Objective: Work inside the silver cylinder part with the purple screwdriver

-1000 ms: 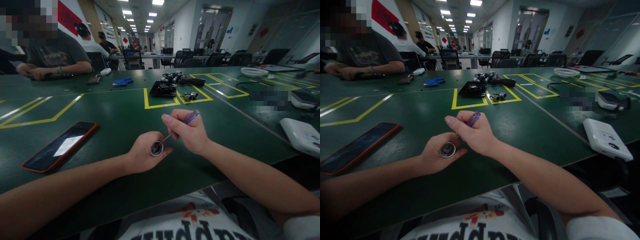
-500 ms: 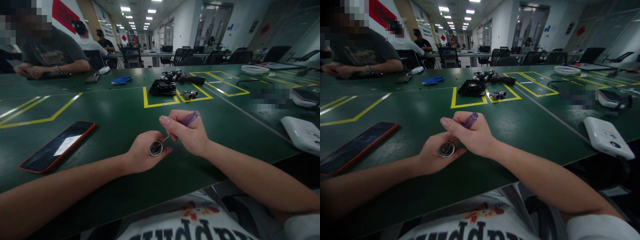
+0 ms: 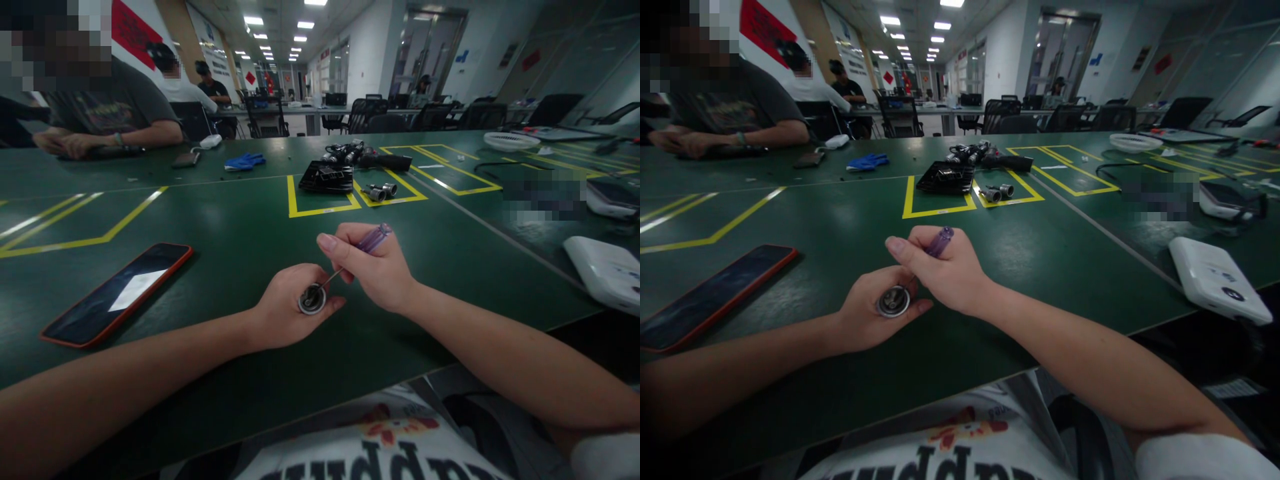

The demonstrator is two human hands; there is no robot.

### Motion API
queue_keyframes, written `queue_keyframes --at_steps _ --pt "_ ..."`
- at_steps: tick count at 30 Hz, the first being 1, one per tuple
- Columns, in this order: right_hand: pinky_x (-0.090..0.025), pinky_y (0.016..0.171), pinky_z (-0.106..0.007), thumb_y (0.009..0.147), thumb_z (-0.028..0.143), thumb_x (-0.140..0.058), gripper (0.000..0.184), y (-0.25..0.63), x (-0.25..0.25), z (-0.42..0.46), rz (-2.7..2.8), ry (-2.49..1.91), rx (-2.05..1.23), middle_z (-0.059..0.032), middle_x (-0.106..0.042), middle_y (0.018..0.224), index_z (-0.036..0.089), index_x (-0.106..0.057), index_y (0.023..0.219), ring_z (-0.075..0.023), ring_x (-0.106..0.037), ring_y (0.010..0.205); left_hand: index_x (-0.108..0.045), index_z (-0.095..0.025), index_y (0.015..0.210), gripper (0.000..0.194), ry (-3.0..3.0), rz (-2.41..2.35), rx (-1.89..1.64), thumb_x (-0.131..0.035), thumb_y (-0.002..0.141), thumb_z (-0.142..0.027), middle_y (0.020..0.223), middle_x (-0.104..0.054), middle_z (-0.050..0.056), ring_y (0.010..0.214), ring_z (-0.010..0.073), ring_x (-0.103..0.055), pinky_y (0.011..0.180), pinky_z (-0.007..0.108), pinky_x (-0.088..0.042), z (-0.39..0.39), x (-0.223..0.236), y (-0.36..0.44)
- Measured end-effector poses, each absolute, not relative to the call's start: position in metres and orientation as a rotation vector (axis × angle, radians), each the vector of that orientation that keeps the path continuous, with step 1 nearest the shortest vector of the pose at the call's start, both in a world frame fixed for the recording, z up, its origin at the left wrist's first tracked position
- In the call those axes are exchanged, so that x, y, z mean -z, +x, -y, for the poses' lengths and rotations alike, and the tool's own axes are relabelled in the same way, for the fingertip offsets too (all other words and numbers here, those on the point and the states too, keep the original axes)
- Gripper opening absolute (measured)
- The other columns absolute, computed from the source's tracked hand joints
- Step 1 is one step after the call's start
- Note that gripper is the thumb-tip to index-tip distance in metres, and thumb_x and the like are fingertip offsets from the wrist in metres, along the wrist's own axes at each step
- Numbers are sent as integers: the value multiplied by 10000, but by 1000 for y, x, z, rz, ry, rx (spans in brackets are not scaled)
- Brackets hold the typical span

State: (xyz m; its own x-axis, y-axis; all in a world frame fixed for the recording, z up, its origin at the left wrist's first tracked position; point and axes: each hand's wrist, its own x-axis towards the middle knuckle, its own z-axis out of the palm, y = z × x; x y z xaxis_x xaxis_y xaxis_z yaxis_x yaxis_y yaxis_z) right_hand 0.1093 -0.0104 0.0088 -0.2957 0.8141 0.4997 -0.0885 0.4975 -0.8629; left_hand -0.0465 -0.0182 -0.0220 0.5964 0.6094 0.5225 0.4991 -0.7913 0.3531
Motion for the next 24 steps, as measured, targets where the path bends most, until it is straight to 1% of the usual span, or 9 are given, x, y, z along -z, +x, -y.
queue_keyframes --at_steps 11,17,24 --pt "-273 407 -183 811 346 -573 426 111 -11 14 1601 -604 -936 80 -329 455 165 -397 468 -29 -348 422 -460 -170 667 202 2688 -909 -990 -618 753 -261 572 -487 -50 489 88 -476 463 199 -359 17 24 -46" --pt "-288 412 -177 823 321 -558 406 110 -12 16 1668 -607 -919 81 -340 449 161 -417 477 -28 -356 426 -458 -169 687 190 2649 -951 -968 -607 757 -265 591 -501 -46 491 86 -481 463 198 -367 17 23 -46" --pt "-293 390 -171 813 370 -565 397 110 -13 16 1700 -574 -979 70 -411 447 160 -444 499 -27 -383 411 -457 -171 706 180 2668 -949 -987 -605 756 -261 592 -509 -50 487 84 -480 458 198 -361 18 25 -47"
